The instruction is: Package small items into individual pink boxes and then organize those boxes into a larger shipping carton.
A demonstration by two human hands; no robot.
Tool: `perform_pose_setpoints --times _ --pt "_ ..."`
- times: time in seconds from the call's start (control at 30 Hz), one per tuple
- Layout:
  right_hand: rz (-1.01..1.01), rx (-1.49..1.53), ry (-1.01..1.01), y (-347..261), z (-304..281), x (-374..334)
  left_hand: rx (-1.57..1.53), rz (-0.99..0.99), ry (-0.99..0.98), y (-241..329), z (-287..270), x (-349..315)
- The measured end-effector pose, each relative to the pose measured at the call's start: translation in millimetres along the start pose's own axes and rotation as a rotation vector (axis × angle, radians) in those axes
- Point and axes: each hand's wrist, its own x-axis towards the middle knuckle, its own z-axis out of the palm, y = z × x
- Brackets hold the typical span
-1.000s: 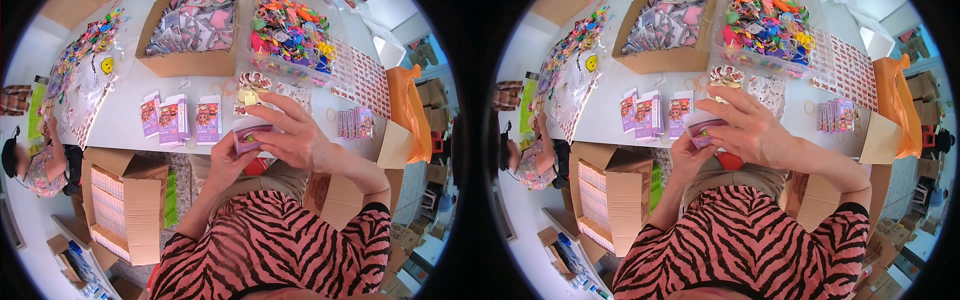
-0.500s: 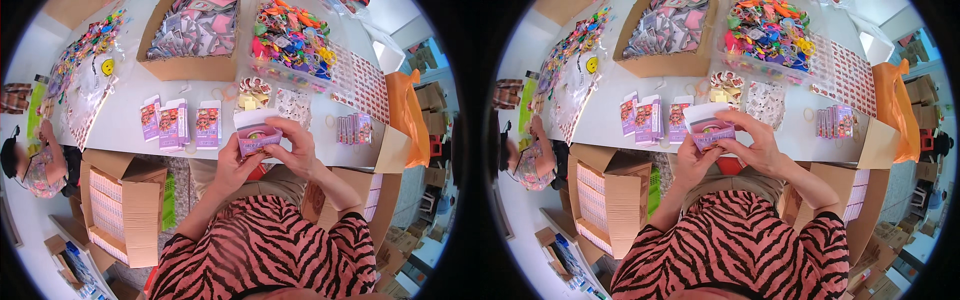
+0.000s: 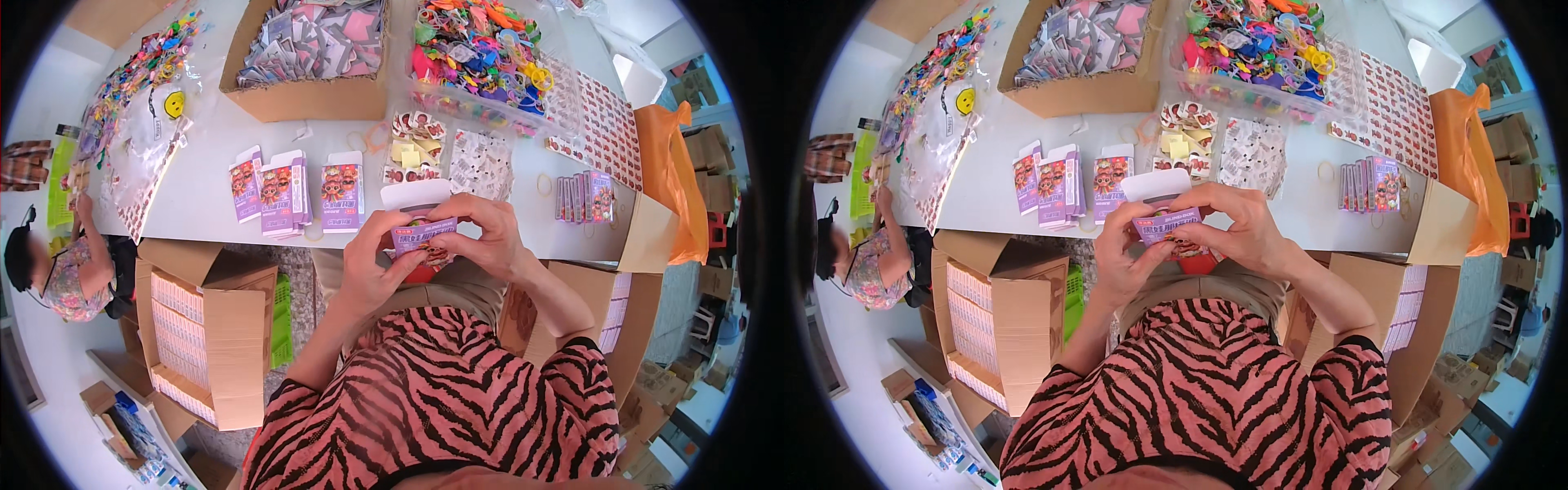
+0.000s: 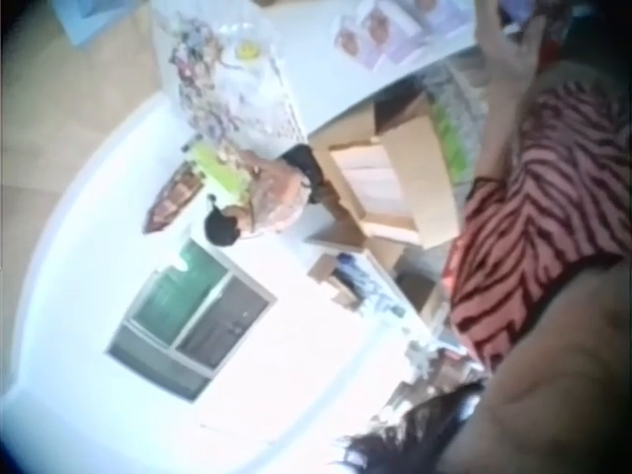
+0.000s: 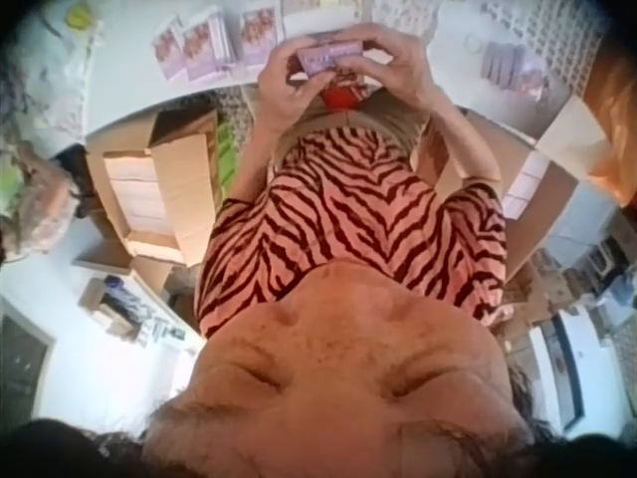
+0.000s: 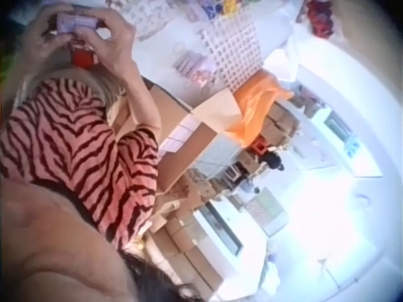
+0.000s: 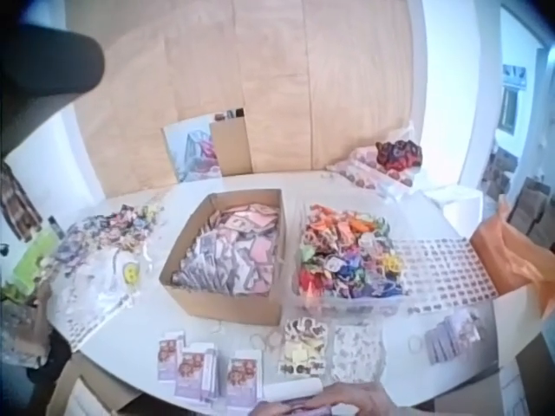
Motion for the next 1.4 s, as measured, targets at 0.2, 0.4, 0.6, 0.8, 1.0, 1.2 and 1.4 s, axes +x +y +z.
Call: perform_pose_setpoints --times 0.2,0.4,0.6,0.8,1.0,1.2,1.4 --pt "0.073 0.115 -0.045 8.8 11.4 -17.6 -0.162 -0.172 -0.034 -8.0 -0.1 -29.0" --pt "0.201 0.137 -0.218 32.7 26.3 -50.5 -0.012 -0.329 -0.215 -23.3 -9.4 -66.1" --pt "0.426 0.384 -0.084 24.6 40.0 -60.5 -0.136 -0.388 -0.262 -29.1 -8.6 -80.1" --pt "0.408 0.277 -0.172 32.7 43.3 -60.5 -0.329 -0.506 -0.13 -16.7 0.9 -81.1" --pt "0.264 0.303 -0.143 37.7 45.2 -66.9 0.099 -0.226 -0.209 -24.2 -4.8 -72.6" --pt "0.331 0.349 -0.135 28.1 41.7 -67.5 -0.032 -0.379 -0.139 -9.7 -3.5 -68.5" --pt "0.378 0.363 -0.188 22.3 32.8 -66.0 -0.095 -0.589 -0.266 3.8 -15.6 -50.2"
